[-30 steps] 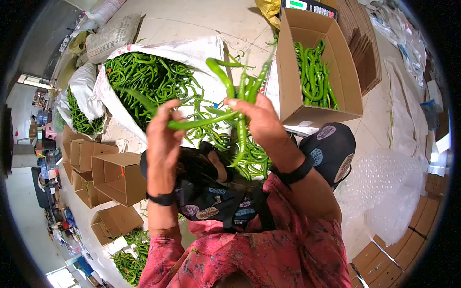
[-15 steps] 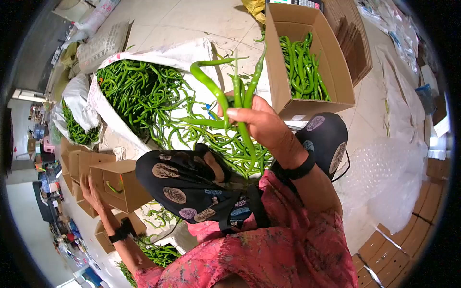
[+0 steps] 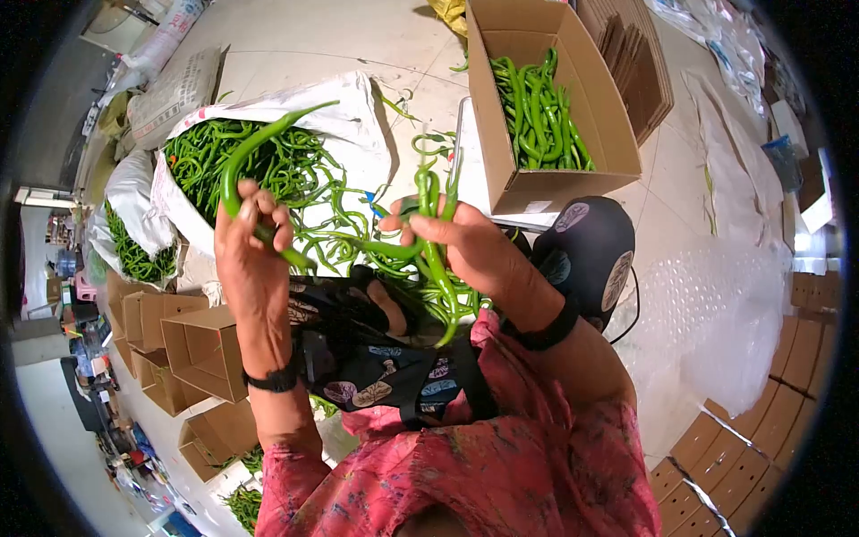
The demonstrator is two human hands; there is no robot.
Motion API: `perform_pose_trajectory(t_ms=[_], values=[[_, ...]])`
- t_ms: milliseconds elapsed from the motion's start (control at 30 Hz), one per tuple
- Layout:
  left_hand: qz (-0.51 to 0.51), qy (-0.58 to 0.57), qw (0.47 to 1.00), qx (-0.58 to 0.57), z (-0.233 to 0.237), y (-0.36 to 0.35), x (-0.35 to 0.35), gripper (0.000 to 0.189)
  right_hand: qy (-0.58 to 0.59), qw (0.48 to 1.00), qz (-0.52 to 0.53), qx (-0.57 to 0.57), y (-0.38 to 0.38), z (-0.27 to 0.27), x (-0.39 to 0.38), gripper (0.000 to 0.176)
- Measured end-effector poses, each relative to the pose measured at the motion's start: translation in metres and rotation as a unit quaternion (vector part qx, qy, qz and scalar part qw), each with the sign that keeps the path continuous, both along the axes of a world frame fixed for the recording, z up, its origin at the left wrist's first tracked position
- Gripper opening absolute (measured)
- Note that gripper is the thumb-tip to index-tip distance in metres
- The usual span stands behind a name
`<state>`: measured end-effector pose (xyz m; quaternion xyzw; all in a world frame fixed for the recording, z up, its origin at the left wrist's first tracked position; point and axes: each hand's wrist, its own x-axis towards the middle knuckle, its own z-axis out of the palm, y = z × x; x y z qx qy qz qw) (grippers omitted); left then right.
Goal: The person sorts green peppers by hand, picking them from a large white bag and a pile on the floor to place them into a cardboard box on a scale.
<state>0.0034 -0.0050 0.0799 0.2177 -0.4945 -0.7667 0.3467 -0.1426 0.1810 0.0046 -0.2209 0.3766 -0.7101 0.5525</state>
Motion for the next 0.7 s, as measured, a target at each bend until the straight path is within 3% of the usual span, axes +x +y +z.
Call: perform_pose_trajectory(t_ms=[67, 133, 200, 267, 333, 400, 467, 600, 667, 700], values=[[-0.003, -0.190, 0.975, -0.118, -0.002, 0.021, 0.010, 0.025, -0.111, 0.992, -0.049, 0.036, -0.001, -0.009, 0.000, 0.030], [-0.075, -0.319, 0.924, -0.197, -0.025, 0.047, 0.013, 0.042, -0.157, 0.985, -0.058, 0.045, -0.010, -0.017, 0.006, 0.025], [-0.112, -0.283, 0.895, -0.327, -0.068, 0.073, 0.006, 0.067, -0.190, 0.977, -0.101, -0.001, -0.015, -0.022, 0.015, 0.022], [-0.086, -0.277, 0.857, -0.426, -0.078, 0.092, -0.006, 0.083, -0.212, 0.971, -0.107, -0.004, -0.015, -0.024, 0.016, 0.021], [-0.119, -0.301, 0.866, -0.380, -0.079, 0.097, -0.010, 0.087, -0.249, 0.960, -0.124, 0.019, -0.011, -0.021, 0.015, 0.021], [-0.141, -0.256, 0.892, -0.345, -0.083, 0.095, -0.015, 0.089, -0.238, 0.961, -0.142, 0.018, -0.008, -0.027, 0.012, 0.021], [-0.171, -0.270, 0.887, -0.333, -0.078, 0.090, -0.015, 0.085, -0.240, 0.961, -0.139, -0.005, -0.006, -0.025, 0.010, 0.022], [-0.170, -0.229, 0.930, -0.230, -0.086, 0.090, -0.015, 0.071, -0.262, 0.948, -0.180, -0.021, -0.009, -0.014, 0.014, 0.024], [-0.108, -0.271, 0.936, -0.199, -0.079, 0.093, -0.015, 0.065, -0.230, 0.956, -0.180, -0.034, -0.007, -0.009, 0.014, 0.029], [-0.087, -0.242, 0.953, -0.158, -0.072, 0.095, -0.015, 0.060, -0.089, 0.982, -0.169, -0.011, -0.004, -0.009, 0.011, 0.039]])
